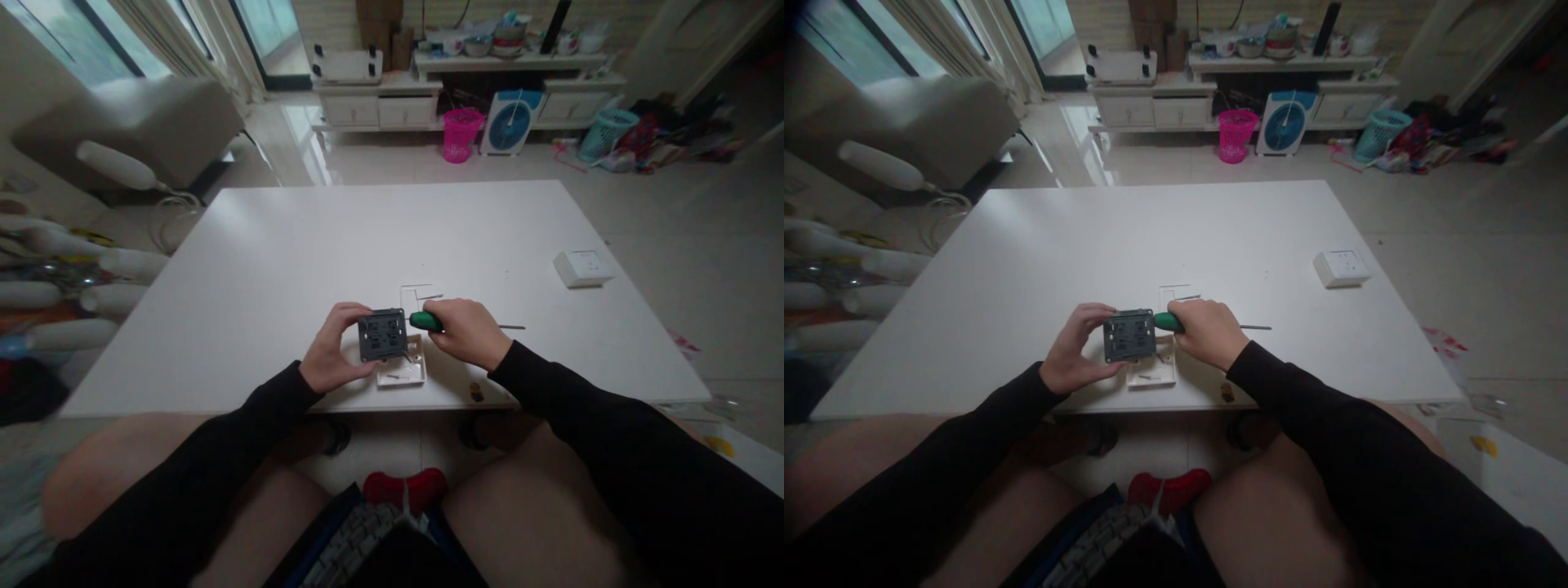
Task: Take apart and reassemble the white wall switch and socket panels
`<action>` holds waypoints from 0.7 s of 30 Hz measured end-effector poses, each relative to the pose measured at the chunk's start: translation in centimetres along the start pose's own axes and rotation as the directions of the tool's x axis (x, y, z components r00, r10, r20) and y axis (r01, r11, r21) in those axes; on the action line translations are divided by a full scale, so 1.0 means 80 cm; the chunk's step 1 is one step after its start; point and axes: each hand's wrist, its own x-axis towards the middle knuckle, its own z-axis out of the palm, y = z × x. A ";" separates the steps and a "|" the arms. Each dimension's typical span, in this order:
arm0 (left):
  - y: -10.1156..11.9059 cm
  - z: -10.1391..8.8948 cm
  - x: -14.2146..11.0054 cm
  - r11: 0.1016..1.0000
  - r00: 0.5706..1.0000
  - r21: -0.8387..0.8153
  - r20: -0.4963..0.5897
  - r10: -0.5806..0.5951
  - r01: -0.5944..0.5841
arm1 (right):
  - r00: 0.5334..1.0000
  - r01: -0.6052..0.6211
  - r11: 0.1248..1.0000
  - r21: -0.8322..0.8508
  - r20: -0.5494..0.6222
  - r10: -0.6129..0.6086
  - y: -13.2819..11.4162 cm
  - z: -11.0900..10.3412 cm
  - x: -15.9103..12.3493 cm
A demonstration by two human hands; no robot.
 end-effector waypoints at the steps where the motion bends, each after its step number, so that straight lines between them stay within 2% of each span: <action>1: 0.000 0.004 -0.001 0.992 0.996 -0.093 -0.021 -0.083 0.081 | 1.000 -0.007 1.000 0.000 -0.001 0.007 0.000 0.000 0.000; 3: 0.001 0.010 -0.003 0.953 0.978 -0.225 0.002 -0.207 0.202 | 1.000 -0.014 1.000 0.001 -0.001 0.014 0.000 0.000 0.000; 5: 0.003 0.014 -0.005 0.932 0.969 -0.267 0.039 -0.245 0.246 | 1.000 -0.011 1.000 0.000 -0.001 0.011 0.000 0.000 0.000; 14: 0.015 0.027 -0.007 0.978 0.979 -0.191 0.199 -0.042 0.081 | 1.000 -0.010 1.000 -0.011 0.008 0.010 -0.002 -0.003 0.001; 21: 0.015 0.028 -0.008 0.982 0.944 -0.149 0.324 -0.059 0.113 | 0.999 -0.048 0.999 -0.021 0.003 0.049 0.005 -0.002 0.004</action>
